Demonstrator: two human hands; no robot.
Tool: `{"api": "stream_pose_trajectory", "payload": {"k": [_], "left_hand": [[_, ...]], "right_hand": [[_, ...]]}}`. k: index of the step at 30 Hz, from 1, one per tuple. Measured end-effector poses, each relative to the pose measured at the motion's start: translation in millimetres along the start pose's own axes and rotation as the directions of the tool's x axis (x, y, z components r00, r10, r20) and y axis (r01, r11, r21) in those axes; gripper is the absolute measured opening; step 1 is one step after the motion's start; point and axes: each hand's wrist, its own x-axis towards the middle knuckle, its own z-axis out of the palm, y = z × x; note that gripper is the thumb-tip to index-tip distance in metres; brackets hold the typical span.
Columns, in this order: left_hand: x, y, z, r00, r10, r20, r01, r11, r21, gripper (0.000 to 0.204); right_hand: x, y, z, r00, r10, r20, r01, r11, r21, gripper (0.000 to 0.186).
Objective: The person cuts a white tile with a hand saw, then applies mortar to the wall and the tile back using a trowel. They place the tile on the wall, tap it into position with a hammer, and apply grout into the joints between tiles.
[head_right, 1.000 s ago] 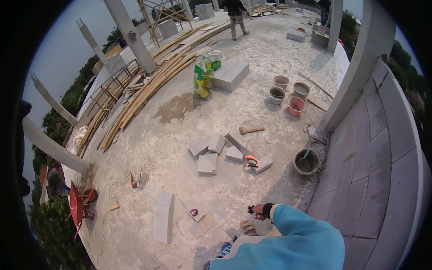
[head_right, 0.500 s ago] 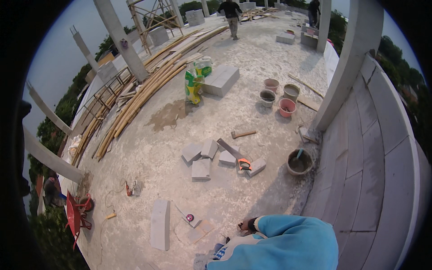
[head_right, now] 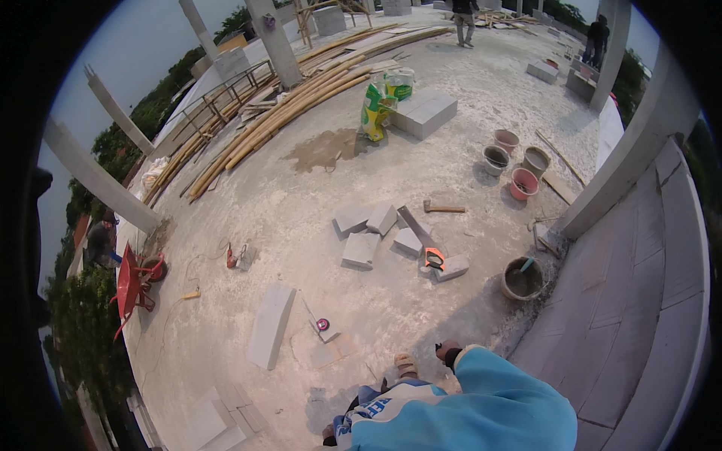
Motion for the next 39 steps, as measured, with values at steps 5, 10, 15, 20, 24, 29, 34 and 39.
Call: {"api": "stream_pose_trajectory", "payload": {"k": [5,10,15,20,24,29,34,39], "left_hand": [[-12.8,-3.2,16.5,0.990,-0.142,-0.020,0.124,0.920,-0.373,0.047],[-26.7,-18.6,35.3,0.991,-0.077,-0.105,0.045,0.959,-0.280,0.040],[-26.9,-41.8,46.8,0.992,-0.051,0.112,0.054,0.998,-0.024,0.035],[-23.6,-75.7,42.2,0.998,-0.067,0.016,0.068,0.994,-0.080,0.031],[-28.1,-107.6,47.5,0.996,-0.066,0.056,0.074,0.986,-0.147,0.030],[-32.0,-140.2,48.1,0.992,-0.073,0.104,0.094,0.973,-0.212,0.029],[-36.2,-177.8,35.0,0.987,-0.087,0.137,0.121,0.958,-0.261,0.029],[-38.2,-204.8,34.3,0.981,-0.105,0.165,0.157,0.923,-0.350,0.029]], "right_hand": [[-7.4,-36.1,18.7,0.975,-0.216,0.043,0.220,0.955,-0.197,0.040],[-32.9,-81.3,32.0,0.981,-0.180,0.076,0.183,0.983,-0.032,0.042],[-57.9,-115.6,39.5,0.978,-0.209,0.008,0.209,0.975,-0.079,0.039],[-90.9,-130.6,59.5,0.968,-0.210,-0.134,0.179,0.960,-0.214,0.039],[-121.1,-134.5,95.1,0.968,-0.234,-0.090,0.218,0.963,-0.160,0.034],[-144.2,-138.8,148.7,0.888,-0.417,-0.196,0.420,0.907,-0.024,0.029],[-169.0,-145.1,149.6,0.789,-0.558,-0.257,0.552,0.828,-0.101,0.025],[-192.5,-158.5,135.9,0.904,-0.401,-0.149,0.360,0.901,-0.241,0.025]]}}
